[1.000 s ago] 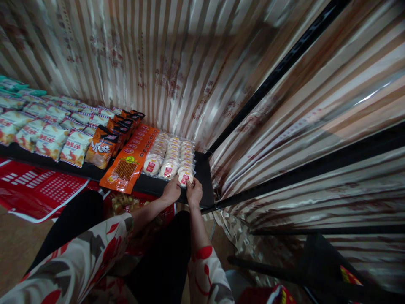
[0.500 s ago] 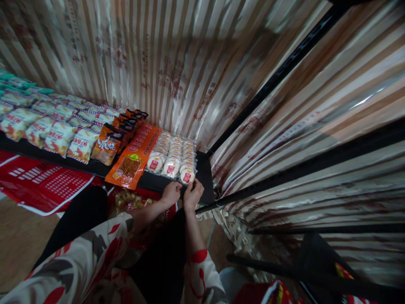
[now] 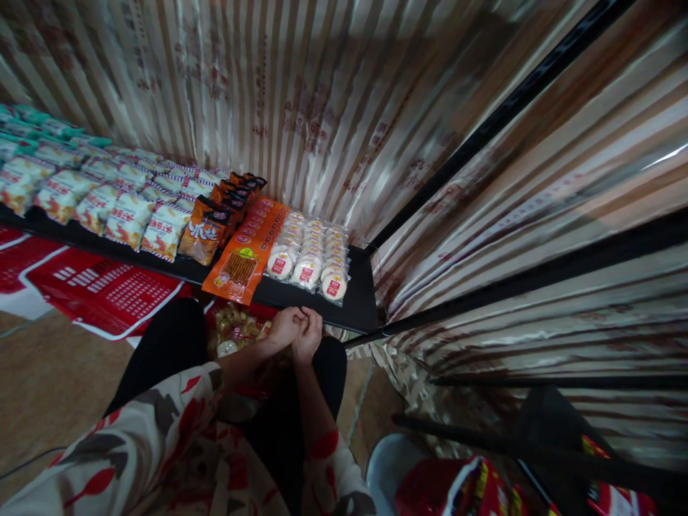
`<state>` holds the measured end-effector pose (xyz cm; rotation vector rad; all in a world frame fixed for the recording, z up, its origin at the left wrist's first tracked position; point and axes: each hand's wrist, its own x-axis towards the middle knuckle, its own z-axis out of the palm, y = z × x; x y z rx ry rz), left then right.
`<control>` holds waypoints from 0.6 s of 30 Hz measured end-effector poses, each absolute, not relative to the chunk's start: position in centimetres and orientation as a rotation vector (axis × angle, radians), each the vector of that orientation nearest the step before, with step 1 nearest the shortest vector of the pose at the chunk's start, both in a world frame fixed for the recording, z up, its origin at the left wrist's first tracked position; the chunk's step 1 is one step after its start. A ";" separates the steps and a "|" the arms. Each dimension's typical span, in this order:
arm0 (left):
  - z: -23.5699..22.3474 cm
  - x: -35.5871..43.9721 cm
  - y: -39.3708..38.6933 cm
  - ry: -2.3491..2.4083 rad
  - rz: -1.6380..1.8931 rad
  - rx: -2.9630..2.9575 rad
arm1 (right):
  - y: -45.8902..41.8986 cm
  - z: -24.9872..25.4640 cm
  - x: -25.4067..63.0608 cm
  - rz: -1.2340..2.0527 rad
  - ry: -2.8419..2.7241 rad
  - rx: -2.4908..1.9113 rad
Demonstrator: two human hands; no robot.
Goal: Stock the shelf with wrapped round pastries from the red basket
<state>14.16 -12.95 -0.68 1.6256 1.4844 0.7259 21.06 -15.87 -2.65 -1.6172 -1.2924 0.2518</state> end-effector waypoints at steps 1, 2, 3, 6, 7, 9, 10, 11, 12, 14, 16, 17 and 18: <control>-1.3 13.6 -13.2 1.496 0.717 1.627 | -16.1 -3.3 20.7 0.259 -1.317 -1.613; -1.8 13.1 -13.4 1.509 0.697 1.625 | -16.3 -3.9 20.3 0.272 -1.340 -1.616; -2.4 12.6 -13.6 1.516 0.669 1.625 | -16.4 -4.5 20.0 0.296 -1.362 -1.628; -3.9 10.9 -14.3 1.542 0.530 1.645 | -16.8 -6.2 18.7 0.425 -1.421 -1.710; -4.4 10.2 -14.5 1.545 0.469 1.661 | -17.0 -6.7 18.3 0.476 -1.445 -1.742; -5.3 8.9 -14.8 1.545 0.332 1.687 | -17.2 -7.6 17.4 0.576 -1.515 -1.806; -5.8 8.3 -14.9 1.544 0.288 1.685 | -17.3 -8.1 17.0 0.629 -1.550 -1.844; -6.2 7.6 -15.0 1.547 0.248 1.676 | -17.3 -8.4 16.6 0.691 -1.583 -1.884; -6.7 6.9 -15.0 1.547 0.221 1.666 | -17.4 -8.8 16.3 0.765 -1.611 -1.920; -7.5 5.6 -15.1 1.554 0.176 1.643 | -17.5 -9.5 15.7 0.948 -1.649 -1.964; -8.1 4.3 -15.2 1.578 0.139 1.608 | -17.6 -10.1 15.2 1.127 -1.669 -1.927; -8.3 3.7 -15.2 1.605 0.126 1.583 | -17.6 -10.5 15.0 1.199 -1.674 -1.879; -8.6 3.2 -15.2 1.642 0.119 1.555 | -17.7 -10.8 14.9 1.257 -1.675 -1.823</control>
